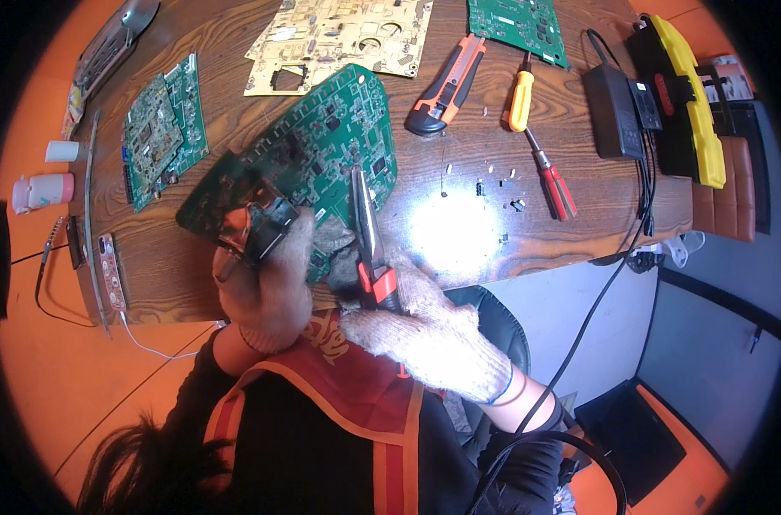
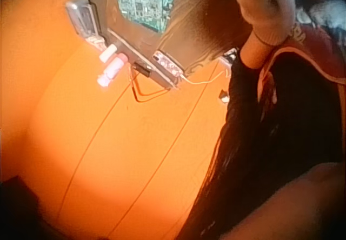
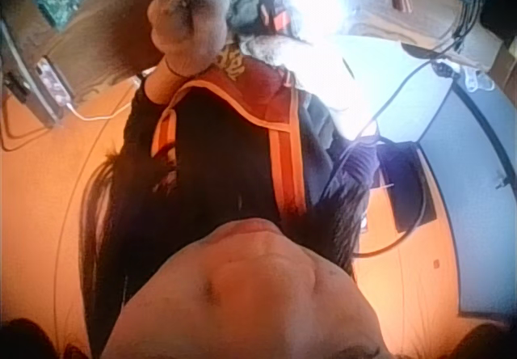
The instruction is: The person uses pliers to remove small components from a green circuit board. They repeatedly grip and pull parts from the board, flipping it over to access different areas. Removed pieces are placed on the table.
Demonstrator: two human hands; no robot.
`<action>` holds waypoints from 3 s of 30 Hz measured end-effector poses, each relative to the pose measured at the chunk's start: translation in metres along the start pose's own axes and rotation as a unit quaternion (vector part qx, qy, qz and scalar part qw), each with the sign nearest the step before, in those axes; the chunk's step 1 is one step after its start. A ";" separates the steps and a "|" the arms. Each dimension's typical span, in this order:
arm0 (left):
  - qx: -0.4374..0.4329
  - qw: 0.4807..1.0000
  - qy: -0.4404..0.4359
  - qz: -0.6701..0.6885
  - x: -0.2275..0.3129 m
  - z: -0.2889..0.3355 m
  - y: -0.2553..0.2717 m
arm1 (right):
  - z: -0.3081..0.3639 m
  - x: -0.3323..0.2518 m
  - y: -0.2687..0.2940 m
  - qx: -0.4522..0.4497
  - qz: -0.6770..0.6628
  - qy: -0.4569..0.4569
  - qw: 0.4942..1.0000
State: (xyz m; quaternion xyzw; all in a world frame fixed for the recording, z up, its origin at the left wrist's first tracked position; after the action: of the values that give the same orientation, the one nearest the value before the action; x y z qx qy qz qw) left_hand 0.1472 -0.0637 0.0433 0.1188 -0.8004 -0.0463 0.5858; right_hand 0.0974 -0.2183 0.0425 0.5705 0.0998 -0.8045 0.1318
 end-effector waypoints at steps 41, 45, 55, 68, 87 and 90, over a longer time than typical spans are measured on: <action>-0.068 0.986 -0.115 -0.099 0.002 -0.004 -0.001 | -0.023 0.016 0.011 0.127 0.038 -0.059 0.989; 0.010 0.932 -0.191 -0.309 0.018 0.003 0.003 | -0.019 0.001 0.020 0.243 0.276 0.032 0.929; -0.130 0.905 0.404 0.012 -0.035 -0.010 0.006 | -0.011 -0.008 0.039 0.199 0.505 0.149 0.827; -0.171 0.865 0.465 0.084 -0.065 -0.007 -0.010 | -0.015 0.014 0.050 0.246 0.427 0.151 0.857; -0.062 0.829 0.517 0.204 -0.080 -0.001 0.020 | 0.011 0.031 0.090 0.281 0.189 -0.079 0.938; -0.096 0.826 0.502 0.238 -0.078 -0.008 0.024 | 0.014 0.021 0.079 0.284 0.314 -0.058 0.904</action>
State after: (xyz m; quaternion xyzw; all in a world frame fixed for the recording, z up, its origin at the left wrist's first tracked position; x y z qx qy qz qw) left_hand 0.1740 -0.0210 -0.0214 -0.1249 -0.3907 0.0842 0.9081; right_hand 0.1042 -0.2998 0.0270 0.5380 -0.3253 -0.7472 0.2153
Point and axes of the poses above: each hand's wrist, its own z-axis away from the middle knuckle, its own y-axis out of the back of the hand, x = y × z, the point moved 7 cm from there along -z, towards the middle knuckle, and after that the axes turned 13 degrees about -z, right-handed, at the moved point
